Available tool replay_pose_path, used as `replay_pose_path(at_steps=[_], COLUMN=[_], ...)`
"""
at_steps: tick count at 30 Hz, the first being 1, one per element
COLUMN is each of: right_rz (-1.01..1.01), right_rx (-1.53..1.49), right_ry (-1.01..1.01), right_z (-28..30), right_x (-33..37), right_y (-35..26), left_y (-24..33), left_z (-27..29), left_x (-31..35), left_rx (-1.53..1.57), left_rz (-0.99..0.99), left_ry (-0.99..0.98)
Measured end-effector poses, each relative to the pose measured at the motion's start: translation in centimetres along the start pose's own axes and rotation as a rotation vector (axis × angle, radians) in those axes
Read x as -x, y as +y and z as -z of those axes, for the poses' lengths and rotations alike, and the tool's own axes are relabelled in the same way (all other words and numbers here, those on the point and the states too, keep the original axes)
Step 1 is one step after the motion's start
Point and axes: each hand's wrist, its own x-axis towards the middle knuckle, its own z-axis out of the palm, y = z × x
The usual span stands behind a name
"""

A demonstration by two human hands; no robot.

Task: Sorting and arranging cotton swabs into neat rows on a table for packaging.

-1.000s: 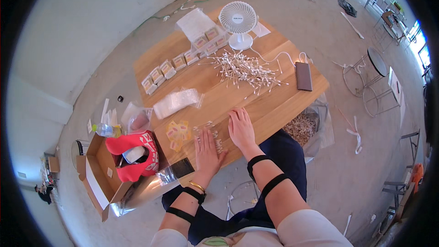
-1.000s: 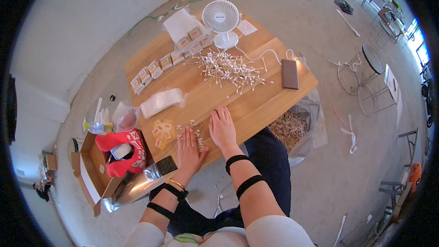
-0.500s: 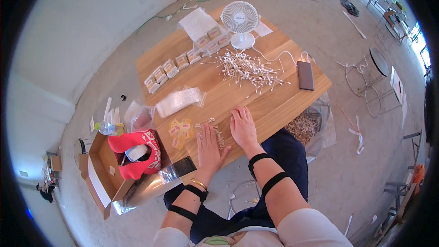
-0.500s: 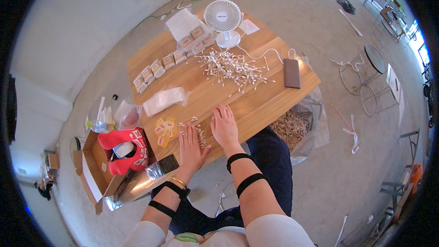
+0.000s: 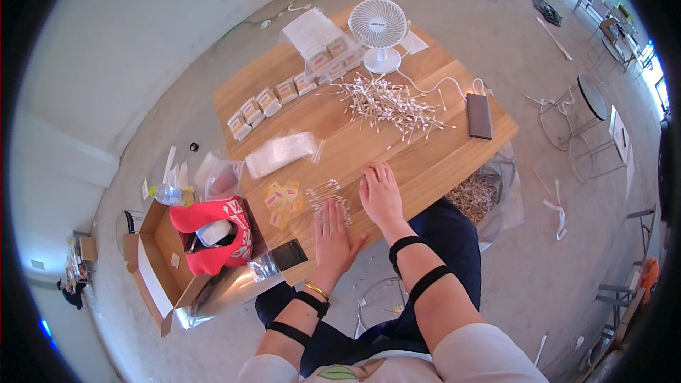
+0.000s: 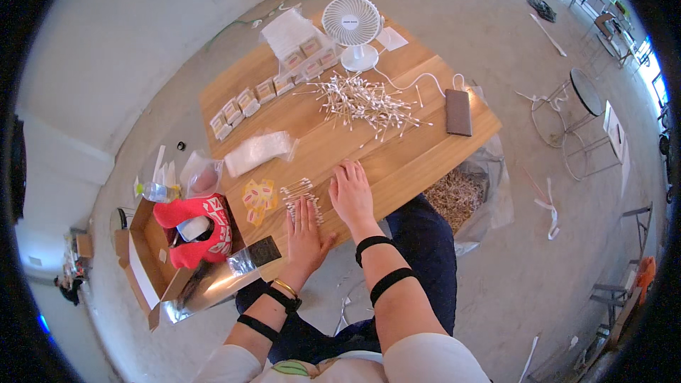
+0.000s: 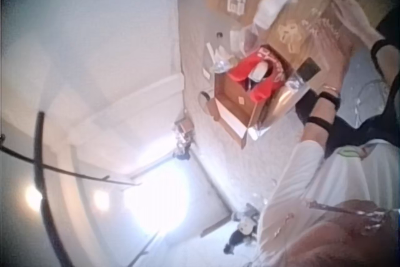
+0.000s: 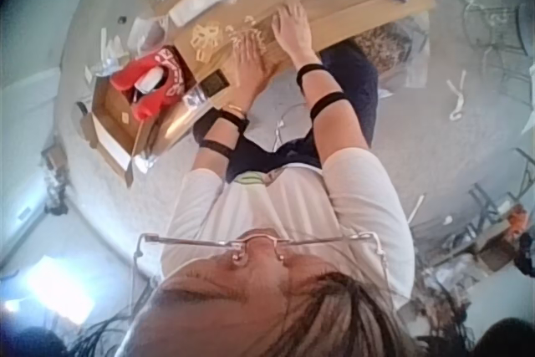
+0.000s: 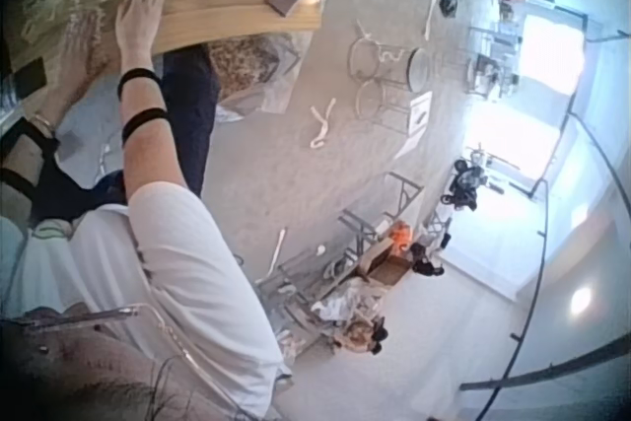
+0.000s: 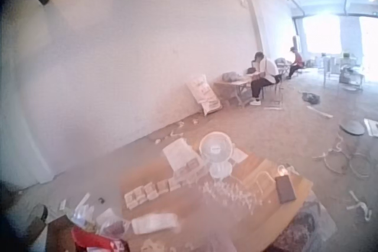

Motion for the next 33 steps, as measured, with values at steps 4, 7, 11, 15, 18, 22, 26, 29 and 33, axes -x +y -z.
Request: replay_pose_path(at_steps=[4, 7, 11, 15, 18, 22, 26, 29, 33], right_rz=[-0.005, -0.026, 0.003, 0.007, -0.006, 0.003, 0.01, 0.01, 0.021], right_rx=[-0.026, 0.003, -0.019, -0.052, -0.032, -0.021, -0.045, 0.004, -0.019], right_ry=[-0.001, 0.004, 0.018, -0.008, 0.012, 0.028, 0.025, 0.031, 0.011], right_z=[0.0, -0.2, -0.1, 0.0, -0.2, -0.1, -0.1, 0.0, 0.0], right_x=[0.1, 0.2, 0.2, 0.2, 0.3, 0.3, 0.1, 0.3, 0.2], right_y=[-0.1, 0.1, -0.3, -0.1, 0.3, 0.3, -0.2, 0.3, 0.2], left_y=[-0.2, -1.3, -3.4, -3.5, -2.9, -3.1, -3.9, -4.2, -3.6], left_z=[0.2, 0.5, 0.0, -0.3, -0.2, 0.7, 2.0, 2.2, 1.2], left_x=[-0.8, -2.3, -3.9, -4.0, -4.0, -4.1, -3.0, -1.3, 2.8], left_rx=[0.035, 0.068, 0.013, -0.023, -0.073, -0.085, 0.023, 0.111, 0.248], left_rz=[0.026, 0.015, 0.046, 0.058, 0.065, 0.078, 0.079, 0.092, 0.102], left_ry=[-0.025, 0.105, 0.113, 0.029, -0.007, -0.037, -0.021, 0.098, 0.262])
